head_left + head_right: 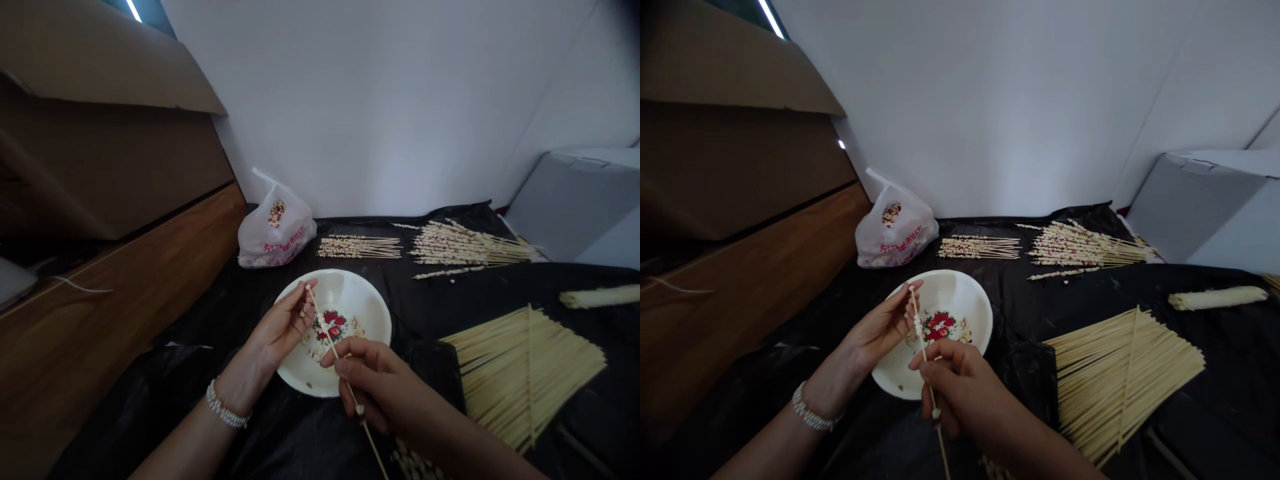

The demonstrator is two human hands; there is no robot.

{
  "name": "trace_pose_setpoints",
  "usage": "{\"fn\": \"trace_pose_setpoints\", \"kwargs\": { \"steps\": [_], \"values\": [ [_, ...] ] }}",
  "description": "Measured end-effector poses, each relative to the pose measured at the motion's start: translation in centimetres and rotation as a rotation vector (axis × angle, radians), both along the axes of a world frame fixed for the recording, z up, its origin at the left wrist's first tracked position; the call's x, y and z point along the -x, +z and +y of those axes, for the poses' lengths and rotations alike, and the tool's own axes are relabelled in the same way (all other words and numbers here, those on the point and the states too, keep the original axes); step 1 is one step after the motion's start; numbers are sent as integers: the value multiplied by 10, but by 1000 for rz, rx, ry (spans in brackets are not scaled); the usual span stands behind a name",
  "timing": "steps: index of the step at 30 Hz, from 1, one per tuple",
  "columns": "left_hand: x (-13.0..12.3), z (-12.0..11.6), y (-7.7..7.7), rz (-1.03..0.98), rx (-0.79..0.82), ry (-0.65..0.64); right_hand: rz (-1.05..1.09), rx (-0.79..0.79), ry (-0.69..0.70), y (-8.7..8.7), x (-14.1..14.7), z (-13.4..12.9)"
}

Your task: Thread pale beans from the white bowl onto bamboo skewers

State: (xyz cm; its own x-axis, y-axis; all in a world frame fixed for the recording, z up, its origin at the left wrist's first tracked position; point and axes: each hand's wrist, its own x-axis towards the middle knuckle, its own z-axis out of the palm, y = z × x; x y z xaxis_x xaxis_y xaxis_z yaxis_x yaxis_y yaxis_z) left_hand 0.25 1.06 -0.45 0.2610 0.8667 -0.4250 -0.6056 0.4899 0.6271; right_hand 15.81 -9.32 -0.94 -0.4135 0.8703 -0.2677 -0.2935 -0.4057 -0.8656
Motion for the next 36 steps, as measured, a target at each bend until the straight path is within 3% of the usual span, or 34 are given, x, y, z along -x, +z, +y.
{"fn": "trace_pose_setpoints", "kwargs": {
  "steps": [4,9,21,29,36],
  "values": [
    [2,2,0,-153,47,-76,9,1,11,-1,-1,0],
    [4,3,-4,-183,28,-85,33,6,-2,-2,-2,0],
    [-1,-7,-4,19,-107,-146,65,8,-67,-1,-2,3],
    [-2,-12,-3,66,-157,-282,41,-48,-73,-2,-5,4],
    [-2,-13,-1,45,-173,-300,1,-65,-102,1,-4,5]
  ]
}}
